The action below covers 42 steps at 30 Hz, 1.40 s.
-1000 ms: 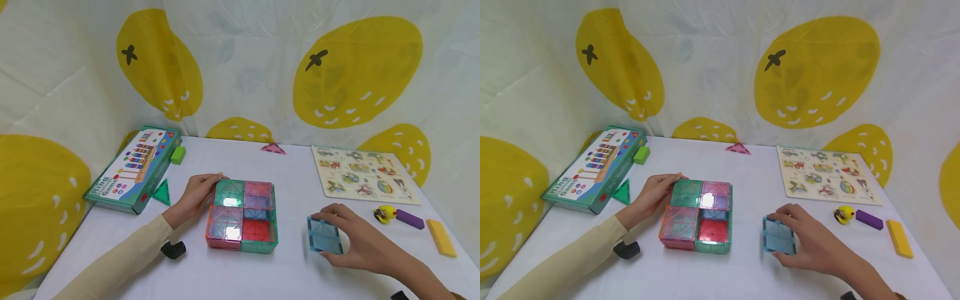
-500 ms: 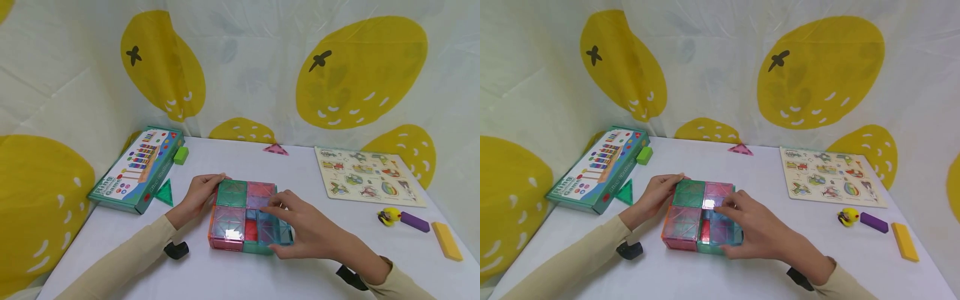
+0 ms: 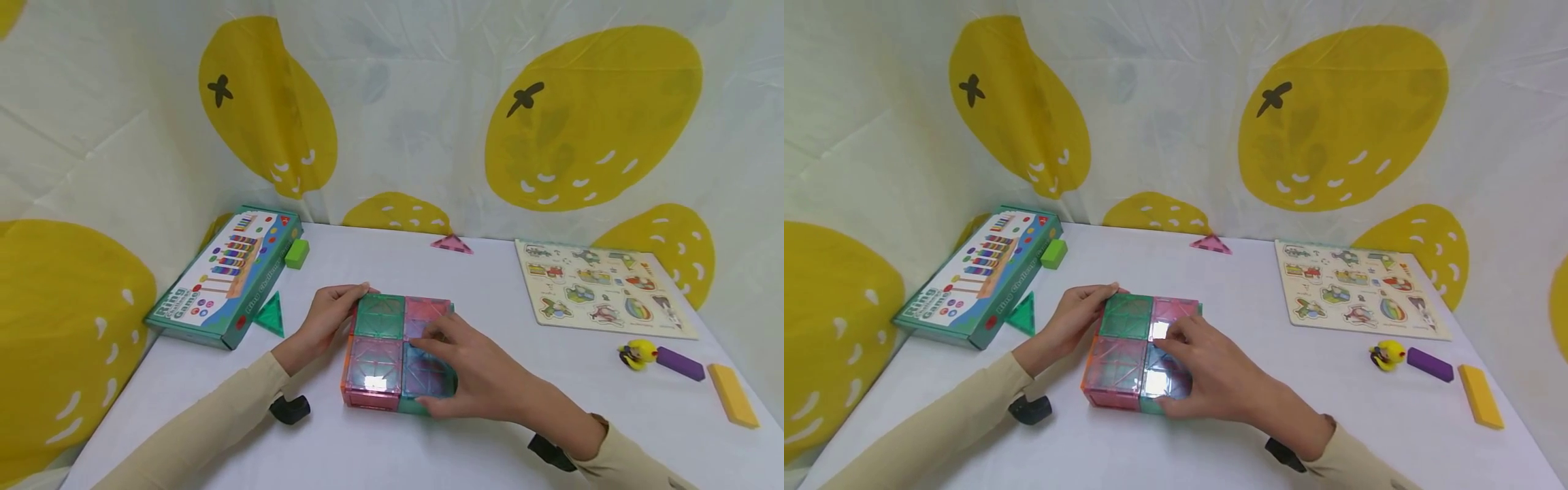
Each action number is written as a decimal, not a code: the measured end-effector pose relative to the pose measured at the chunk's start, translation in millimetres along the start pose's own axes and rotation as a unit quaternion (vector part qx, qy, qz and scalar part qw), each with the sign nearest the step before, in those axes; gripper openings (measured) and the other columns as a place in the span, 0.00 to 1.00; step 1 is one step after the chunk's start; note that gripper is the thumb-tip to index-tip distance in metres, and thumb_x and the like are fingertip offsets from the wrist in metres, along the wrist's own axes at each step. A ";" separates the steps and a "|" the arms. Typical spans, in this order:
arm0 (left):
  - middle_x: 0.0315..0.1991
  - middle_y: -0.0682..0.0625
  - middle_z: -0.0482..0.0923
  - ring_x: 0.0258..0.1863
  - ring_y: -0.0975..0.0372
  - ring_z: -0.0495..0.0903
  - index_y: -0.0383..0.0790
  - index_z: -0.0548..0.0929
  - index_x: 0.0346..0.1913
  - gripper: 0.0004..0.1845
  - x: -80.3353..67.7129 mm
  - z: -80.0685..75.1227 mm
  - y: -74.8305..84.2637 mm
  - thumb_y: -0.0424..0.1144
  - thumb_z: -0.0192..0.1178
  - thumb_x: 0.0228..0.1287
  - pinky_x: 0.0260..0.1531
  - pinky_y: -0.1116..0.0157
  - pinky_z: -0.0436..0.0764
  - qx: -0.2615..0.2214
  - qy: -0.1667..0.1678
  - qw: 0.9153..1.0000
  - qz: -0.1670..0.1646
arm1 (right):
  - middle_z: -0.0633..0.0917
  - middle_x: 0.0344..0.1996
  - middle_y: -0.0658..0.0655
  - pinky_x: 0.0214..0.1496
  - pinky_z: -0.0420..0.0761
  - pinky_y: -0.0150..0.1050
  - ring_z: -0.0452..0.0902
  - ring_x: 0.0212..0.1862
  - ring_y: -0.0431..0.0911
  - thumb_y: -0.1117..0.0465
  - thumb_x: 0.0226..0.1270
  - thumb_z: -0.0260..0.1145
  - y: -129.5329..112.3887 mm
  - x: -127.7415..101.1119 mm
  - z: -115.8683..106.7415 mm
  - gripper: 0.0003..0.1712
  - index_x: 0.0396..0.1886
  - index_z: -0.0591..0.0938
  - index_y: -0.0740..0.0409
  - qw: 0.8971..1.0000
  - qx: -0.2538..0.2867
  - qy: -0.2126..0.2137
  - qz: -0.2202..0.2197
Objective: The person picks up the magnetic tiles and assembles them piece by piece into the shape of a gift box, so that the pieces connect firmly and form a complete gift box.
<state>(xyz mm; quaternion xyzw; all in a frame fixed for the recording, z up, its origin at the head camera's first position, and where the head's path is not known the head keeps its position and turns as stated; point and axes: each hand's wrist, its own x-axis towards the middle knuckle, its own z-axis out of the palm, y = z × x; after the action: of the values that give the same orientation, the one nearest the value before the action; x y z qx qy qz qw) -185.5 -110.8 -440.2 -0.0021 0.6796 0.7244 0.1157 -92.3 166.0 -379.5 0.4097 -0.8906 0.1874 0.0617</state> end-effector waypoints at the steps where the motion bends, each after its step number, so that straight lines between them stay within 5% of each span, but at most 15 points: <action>1: 0.52 0.46 0.89 0.61 0.58 0.82 0.36 0.92 0.53 0.17 -0.1 0.4 0.1 0.47 0.64 0.78 0.62 0.59 0.80 0.000 0.000 1.000 -0.001 | 0.76 0.53 0.46 0.50 0.82 0.37 0.69 0.53 0.39 0.37 0.53 0.81 -0.3 0.5 0.1 0.40 0.62 0.87 0.55 1.000 -0.001 -0.004 0.003; 16: 0.53 0.46 0.89 0.62 0.58 0.82 0.36 0.92 0.53 0.18 -0.1 0.8 -0.8 0.48 0.64 0.79 0.63 0.58 0.80 -0.006 0.002 1.000 -0.001 | 0.77 0.61 0.47 0.59 0.81 0.48 0.70 0.61 0.44 0.31 0.62 0.75 7.8 -7.3 2.8 0.39 0.65 0.86 0.49 1.000 -0.001 0.026 0.001; 24: 0.53 0.47 0.88 0.61 0.59 0.82 0.37 0.92 0.53 0.18 0.0 0.5 -1.8 0.48 0.64 0.78 0.62 0.59 0.80 -0.001 0.003 1.000 -0.002 | 0.80 0.60 0.46 0.60 0.83 0.49 0.73 0.63 0.44 0.46 0.68 0.77 24.7 -5.2 -0.5 0.27 0.62 0.87 0.51 0.994 0.051 0.081 0.043; 31: 0.53 0.47 0.89 0.62 0.59 0.82 0.38 0.92 0.53 0.19 0.0 -0.8 -3.8 0.50 0.64 0.78 0.64 0.57 0.79 0.003 0.006 1.000 -0.007 | 0.88 0.50 0.57 0.53 0.84 0.57 0.82 0.53 0.54 0.61 0.70 0.75 95.1 22.3 -1.5 0.14 0.52 0.90 0.60 0.979 0.053 0.158 0.115; 37: 0.53 0.48 0.88 0.63 0.59 0.80 0.38 0.92 0.53 0.19 1.0 -0.1 -4.2 0.50 0.64 0.77 0.65 0.55 0.78 0.010 0.007 1.000 -0.003 | 0.89 0.47 0.67 0.49 0.84 0.59 0.85 0.48 0.63 0.63 0.72 0.70 164.7 45.9 -3.0 0.16 0.52 0.88 0.71 0.972 0.016 0.136 0.189; 42: 0.53 0.48 0.89 0.64 0.60 0.79 0.39 0.93 0.52 0.18 0.0 0.9 -2.1 0.49 0.64 0.78 0.66 0.55 0.77 0.013 0.008 1.000 -0.001 | 0.87 0.51 0.70 0.52 0.83 0.60 0.84 0.51 0.64 0.60 0.75 0.66 199.0 58.9 -1.7 0.21 0.57 0.85 0.72 0.956 0.001 0.107 0.274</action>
<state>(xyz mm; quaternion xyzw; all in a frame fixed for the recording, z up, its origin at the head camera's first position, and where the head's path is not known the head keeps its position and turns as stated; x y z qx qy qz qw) -185.0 -109.8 -442.2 -0.0070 0.6901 0.7152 0.1106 -280.9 243.3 -418.8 0.1277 -0.9567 0.2409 0.1025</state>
